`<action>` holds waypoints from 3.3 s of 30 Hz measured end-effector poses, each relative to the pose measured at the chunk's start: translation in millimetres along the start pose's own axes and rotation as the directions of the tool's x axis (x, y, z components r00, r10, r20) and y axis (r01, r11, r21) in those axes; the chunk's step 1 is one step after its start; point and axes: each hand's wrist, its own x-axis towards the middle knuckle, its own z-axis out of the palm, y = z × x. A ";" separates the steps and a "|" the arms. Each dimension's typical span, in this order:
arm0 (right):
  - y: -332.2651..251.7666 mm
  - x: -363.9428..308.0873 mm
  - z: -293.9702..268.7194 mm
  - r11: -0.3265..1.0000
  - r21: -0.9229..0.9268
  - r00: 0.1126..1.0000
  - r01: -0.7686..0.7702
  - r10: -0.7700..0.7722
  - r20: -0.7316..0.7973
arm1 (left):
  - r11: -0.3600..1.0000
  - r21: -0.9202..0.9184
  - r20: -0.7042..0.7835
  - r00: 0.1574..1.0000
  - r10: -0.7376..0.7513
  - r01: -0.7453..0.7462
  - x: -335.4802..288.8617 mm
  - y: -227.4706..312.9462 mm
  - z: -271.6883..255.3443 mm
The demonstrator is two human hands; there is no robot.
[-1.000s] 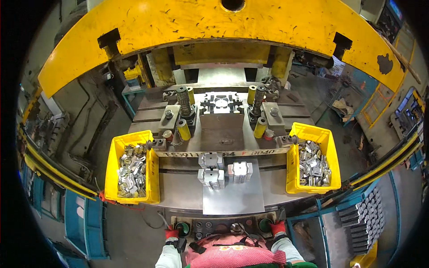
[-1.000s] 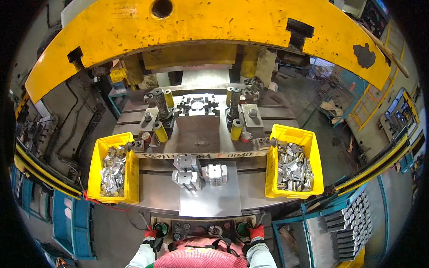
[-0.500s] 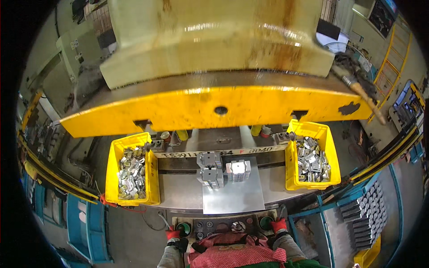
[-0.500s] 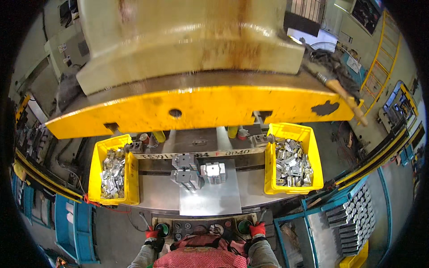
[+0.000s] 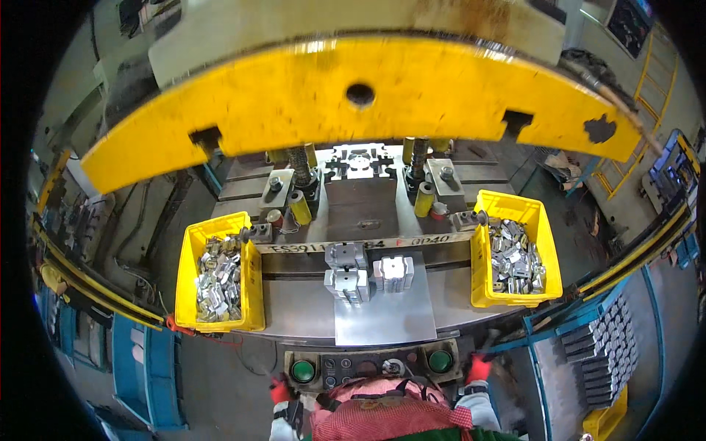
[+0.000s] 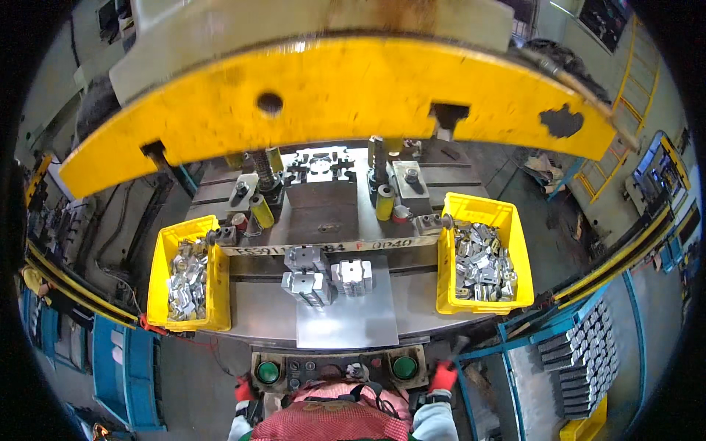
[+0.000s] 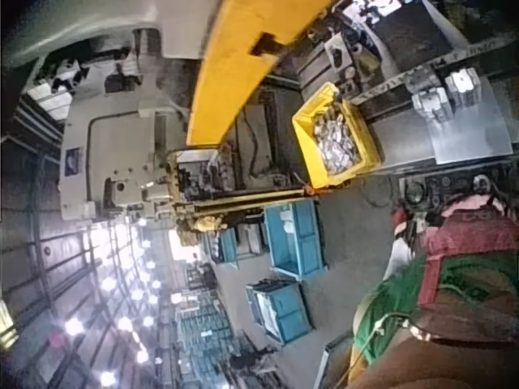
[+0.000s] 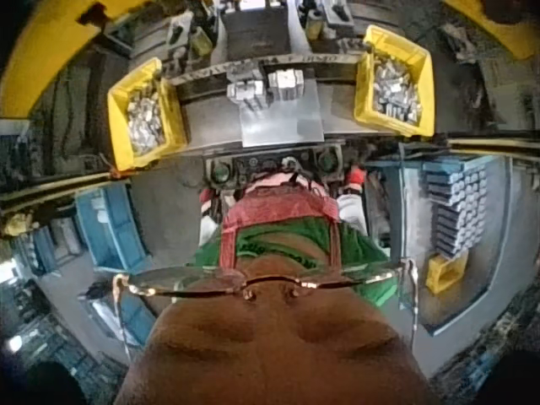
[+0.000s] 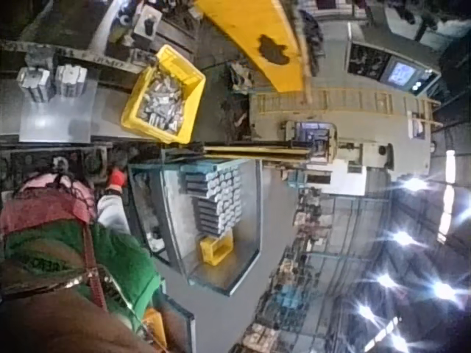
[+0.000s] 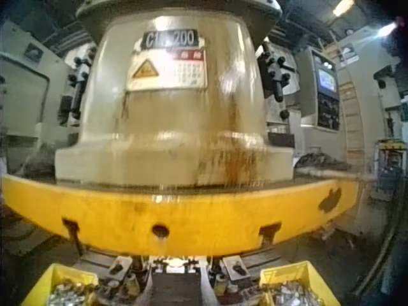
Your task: The recorder is operating a large yellow industrial power press to stamp or bend small metal components, using a handheld magnetic tool to place and remove the workpieces.
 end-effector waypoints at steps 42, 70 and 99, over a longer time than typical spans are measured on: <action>-303.7 -60.3 72.9 0.813 -0.231 0.841 0.534 -0.483 0.242 | 0.817 -0.336 -0.141 0.883 0.448 -0.469 -86.0 282.1 -33.4; -299.5 -120.9 106.2 0.901 -0.099 0.552 0.421 -0.168 0.817 | 0.888 0.030 0.023 0.888 0.458 -0.459 -60.4 270.1 -50.9; -412.7 -21.4 364.8 0.818 0.011 0.365 0.574 -0.269 0.891 | 0.699 -0.705 0.121 0.951 0.285 -0.120 -88.1 192.2 -35.3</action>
